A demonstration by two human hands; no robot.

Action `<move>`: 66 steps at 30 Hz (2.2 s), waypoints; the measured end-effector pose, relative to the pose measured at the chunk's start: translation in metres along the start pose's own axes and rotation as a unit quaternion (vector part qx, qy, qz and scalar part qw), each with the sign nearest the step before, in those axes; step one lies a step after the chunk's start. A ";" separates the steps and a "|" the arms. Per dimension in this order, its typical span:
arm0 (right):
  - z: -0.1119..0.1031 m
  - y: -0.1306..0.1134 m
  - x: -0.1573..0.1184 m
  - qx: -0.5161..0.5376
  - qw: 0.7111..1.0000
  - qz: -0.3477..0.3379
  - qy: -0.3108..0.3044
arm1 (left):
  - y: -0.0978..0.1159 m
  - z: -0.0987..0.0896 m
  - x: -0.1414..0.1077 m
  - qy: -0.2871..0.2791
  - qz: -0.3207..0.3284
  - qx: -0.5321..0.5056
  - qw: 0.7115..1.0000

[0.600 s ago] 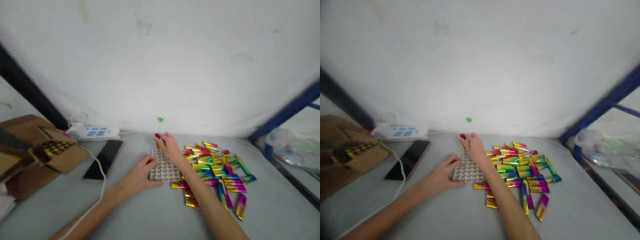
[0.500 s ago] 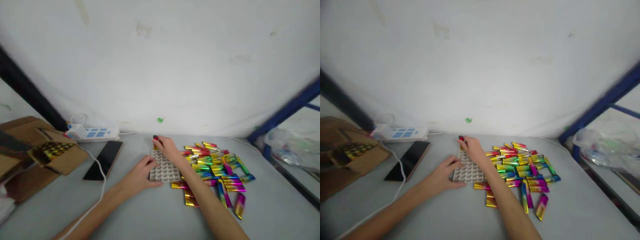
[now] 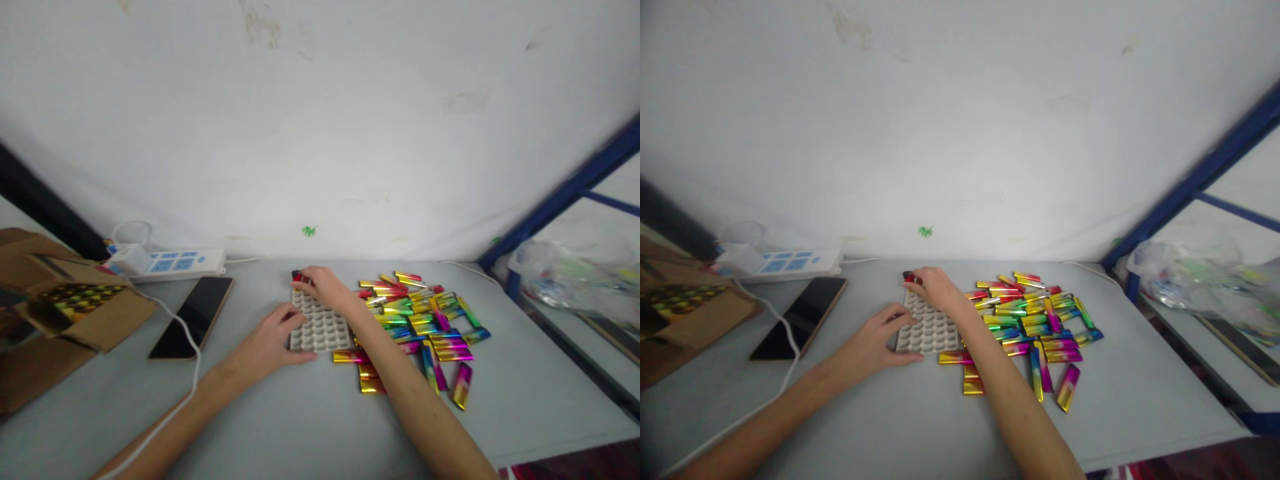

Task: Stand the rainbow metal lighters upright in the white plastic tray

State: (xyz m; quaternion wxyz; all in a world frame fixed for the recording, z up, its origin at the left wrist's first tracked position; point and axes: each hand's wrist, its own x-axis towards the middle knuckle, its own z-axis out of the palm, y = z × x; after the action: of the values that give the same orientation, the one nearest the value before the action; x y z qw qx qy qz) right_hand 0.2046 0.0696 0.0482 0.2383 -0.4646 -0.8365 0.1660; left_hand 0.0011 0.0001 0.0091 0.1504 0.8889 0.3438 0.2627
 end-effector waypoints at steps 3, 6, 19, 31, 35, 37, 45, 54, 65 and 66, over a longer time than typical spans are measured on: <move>-0.009 0.002 -0.005 0.019 1.000 0.007 0.001 | -0.007 0.001 -0.001 0.012 0.017 0.002 1.000; -0.034 0.018 -0.022 0.063 0.997 0.029 0.029 | -0.015 0.001 0.000 0.025 0.034 -0.001 0.999; -0.084 0.085 -0.087 -0.067 0.993 0.094 -0.035 | -0.018 -0.004 0.001 0.004 0.013 -0.014 1.000; -0.075 0.070 -0.085 -0.052 0.996 0.074 -0.008 | -0.015 -0.007 0.001 -0.025 -0.001 -0.028 0.999; -0.079 0.049 -0.090 0.033 0.991 0.094 0.094 | -0.015 -0.007 0.002 -0.014 0.010 -0.022 1.000; -0.080 0.040 -0.089 0.065 0.986 0.071 0.138 | -0.015 -0.008 0.002 -0.015 0.012 -0.016 1.000; -0.065 0.026 -0.080 0.246 0.925 0.158 0.243 | -0.015 -0.005 0.002 -0.010 0.006 -0.025 1.000; -0.095 0.001 -0.077 0.302 0.942 0.087 0.119 | -0.019 0.002 0.000 0.005 0.017 -0.041 0.999; -0.060 -0.022 -0.045 0.222 0.933 0.156 0.236 | -0.014 0.003 0.001 0.001 0.005 -0.051 0.999; -0.053 -0.028 -0.045 0.211 0.935 0.167 0.232 | -0.013 0.003 0.001 -0.001 0.003 -0.052 0.999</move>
State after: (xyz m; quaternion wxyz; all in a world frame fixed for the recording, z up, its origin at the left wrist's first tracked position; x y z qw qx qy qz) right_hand 0.2345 0.0199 0.0953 0.4872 -0.5623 -0.6140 0.2634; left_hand -0.0035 0.0101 0.0013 0.1956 0.8815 0.3265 0.2794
